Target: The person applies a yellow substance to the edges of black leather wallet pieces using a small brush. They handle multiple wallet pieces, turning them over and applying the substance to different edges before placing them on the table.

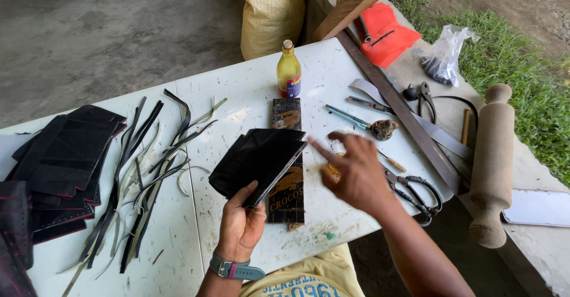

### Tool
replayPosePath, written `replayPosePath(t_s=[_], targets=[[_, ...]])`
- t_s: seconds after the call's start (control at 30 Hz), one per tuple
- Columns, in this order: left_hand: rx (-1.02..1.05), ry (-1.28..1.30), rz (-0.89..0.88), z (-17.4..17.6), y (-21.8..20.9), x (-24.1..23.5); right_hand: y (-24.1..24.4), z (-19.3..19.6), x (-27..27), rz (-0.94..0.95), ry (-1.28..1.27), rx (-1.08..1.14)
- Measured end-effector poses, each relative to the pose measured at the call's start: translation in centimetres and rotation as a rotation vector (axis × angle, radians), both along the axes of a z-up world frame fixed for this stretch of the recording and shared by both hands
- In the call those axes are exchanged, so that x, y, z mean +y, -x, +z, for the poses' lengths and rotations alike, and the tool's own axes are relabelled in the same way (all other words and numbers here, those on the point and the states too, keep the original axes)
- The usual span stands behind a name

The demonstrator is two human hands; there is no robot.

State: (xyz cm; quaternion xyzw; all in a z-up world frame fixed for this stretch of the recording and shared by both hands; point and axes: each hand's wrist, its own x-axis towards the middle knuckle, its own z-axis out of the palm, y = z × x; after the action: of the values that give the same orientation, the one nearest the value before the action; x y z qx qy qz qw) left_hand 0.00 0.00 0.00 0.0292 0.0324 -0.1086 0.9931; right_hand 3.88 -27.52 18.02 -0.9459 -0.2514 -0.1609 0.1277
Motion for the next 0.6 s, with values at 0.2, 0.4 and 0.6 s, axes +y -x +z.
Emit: replayPosePath(t_s=[0.2, 0.4, 0.6], targets=[[0.373, -0.243, 0.164, 9.8, 1.4, -0.9, -1.7, 1.3, -2.7, -0.120, 0.387, 0.345], [0.323, -0.159, 0.134, 9.0, 1.0, -1.4, -3.4, -0.7, -2.4, -0.068, 0.470, 0.533], [0.333, -0.168, 0.138, 7.9, 0.7, -1.4, -3.3, -1.8, -3.2, -0.095, 0.316, 0.524]])
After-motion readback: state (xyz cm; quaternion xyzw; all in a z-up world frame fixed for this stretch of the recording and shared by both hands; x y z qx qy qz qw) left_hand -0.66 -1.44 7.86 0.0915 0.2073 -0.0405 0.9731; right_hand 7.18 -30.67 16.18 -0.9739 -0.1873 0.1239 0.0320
